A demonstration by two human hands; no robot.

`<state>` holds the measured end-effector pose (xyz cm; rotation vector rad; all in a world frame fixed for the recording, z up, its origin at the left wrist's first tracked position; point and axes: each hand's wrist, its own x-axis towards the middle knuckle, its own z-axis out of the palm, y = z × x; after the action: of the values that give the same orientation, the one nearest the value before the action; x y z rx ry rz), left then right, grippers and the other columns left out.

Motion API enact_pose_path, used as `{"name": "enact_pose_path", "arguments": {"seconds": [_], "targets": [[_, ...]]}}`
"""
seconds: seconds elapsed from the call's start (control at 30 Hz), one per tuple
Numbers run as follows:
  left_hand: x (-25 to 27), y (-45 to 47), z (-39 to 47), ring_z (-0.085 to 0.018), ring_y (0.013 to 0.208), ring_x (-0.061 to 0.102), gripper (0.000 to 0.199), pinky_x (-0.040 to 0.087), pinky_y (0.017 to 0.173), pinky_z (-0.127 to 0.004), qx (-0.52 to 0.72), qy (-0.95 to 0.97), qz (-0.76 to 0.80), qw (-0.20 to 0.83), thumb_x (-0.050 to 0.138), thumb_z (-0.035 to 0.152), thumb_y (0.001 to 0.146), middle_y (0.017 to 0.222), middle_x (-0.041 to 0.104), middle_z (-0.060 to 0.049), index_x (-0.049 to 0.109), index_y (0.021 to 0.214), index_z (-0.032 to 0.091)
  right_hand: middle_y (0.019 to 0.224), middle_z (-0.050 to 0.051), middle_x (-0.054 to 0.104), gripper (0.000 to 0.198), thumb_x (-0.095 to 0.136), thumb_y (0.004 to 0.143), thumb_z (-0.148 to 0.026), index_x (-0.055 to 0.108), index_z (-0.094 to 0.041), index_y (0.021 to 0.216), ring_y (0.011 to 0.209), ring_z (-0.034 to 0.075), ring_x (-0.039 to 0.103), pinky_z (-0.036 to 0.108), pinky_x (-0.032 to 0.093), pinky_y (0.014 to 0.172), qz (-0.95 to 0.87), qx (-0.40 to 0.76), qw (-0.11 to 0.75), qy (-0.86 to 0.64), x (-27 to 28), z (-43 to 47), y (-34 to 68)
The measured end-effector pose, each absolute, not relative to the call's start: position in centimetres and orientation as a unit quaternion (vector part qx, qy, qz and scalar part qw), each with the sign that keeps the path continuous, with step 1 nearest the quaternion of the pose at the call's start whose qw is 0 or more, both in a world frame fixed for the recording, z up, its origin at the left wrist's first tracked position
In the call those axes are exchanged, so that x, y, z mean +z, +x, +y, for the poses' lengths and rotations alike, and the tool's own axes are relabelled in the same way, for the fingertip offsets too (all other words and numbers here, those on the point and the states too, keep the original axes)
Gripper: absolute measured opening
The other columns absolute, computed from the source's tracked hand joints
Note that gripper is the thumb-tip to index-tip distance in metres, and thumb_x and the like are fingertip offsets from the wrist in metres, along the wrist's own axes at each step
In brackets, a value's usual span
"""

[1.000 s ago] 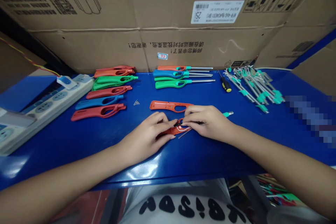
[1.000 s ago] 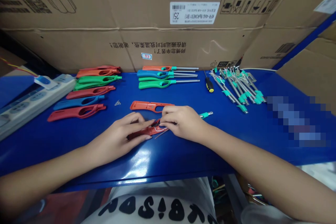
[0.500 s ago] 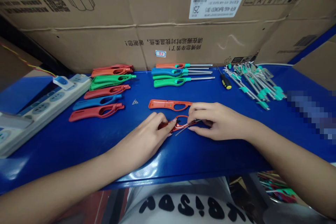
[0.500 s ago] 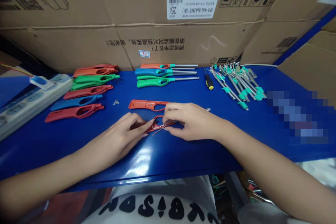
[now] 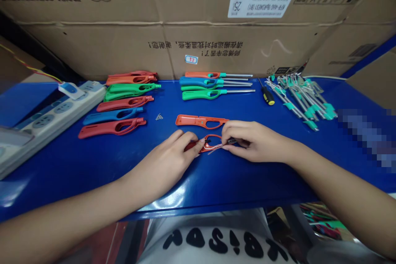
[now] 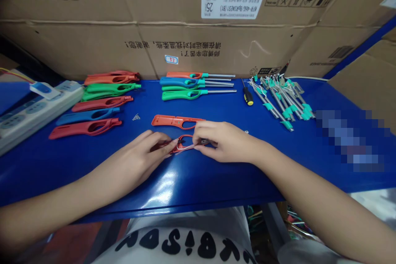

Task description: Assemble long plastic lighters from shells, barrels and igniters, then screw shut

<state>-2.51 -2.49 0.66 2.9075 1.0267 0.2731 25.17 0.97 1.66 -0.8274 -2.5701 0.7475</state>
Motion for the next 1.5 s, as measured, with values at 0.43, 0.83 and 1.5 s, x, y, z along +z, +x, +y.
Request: {"name": "enact_pose_path", "arguments": {"seconds": [0.43, 0.83, 1.5], "targets": [[1.07, -2.6, -2.25, -0.026, 0.109, 0.058, 0.039, 0.057, 0.092, -0.043, 0.123, 0.937, 0.322, 0.052, 0.047, 0.013, 0.101, 0.128, 0.062, -0.01, 0.059, 0.137, 0.022, 0.069, -0.004, 0.051, 0.003, 0.065, 0.087, -0.019, 0.062, -0.018, 0.089, 0.056, 0.007, 0.042, 0.019, 0.036, 0.053, -0.872, 0.293, 0.205, -0.334, 1.53, 1.24, 24.77], [0.97, -2.39, -2.18, -0.025, 0.111, 0.054, 0.031, 0.053, 0.096, -0.043, 0.143, 0.929, 0.325, 0.11, 0.043, 0.016, 0.104, 0.123, 0.057, -0.013, 0.064, 0.127, 0.018, 0.072, -0.002, 0.053, 0.007, 0.06, 0.089, -0.016, 0.066, -0.017, 0.091, 0.057, 0.007, 0.045, 0.019, 0.038, 0.054, -0.887, 0.246, 0.21, -0.329, 1.43, 1.04, 24.83], [1.25, -2.48, -2.26, -0.025, 0.106, 0.058, 0.036, 0.056, 0.089, -0.042, 0.134, 0.935, 0.318, 0.083, 0.046, 0.01, 0.1, 0.123, 0.058, -0.012, 0.066, 0.128, 0.022, 0.082, 0.002, 0.062, 0.014, 0.059, 0.094, -0.014, 0.072, -0.014, 0.099, 0.065, 0.008, 0.051, 0.021, 0.041, 0.062, -0.914, 0.245, 0.204, -0.251, 1.21, 1.35, 25.15]]}}
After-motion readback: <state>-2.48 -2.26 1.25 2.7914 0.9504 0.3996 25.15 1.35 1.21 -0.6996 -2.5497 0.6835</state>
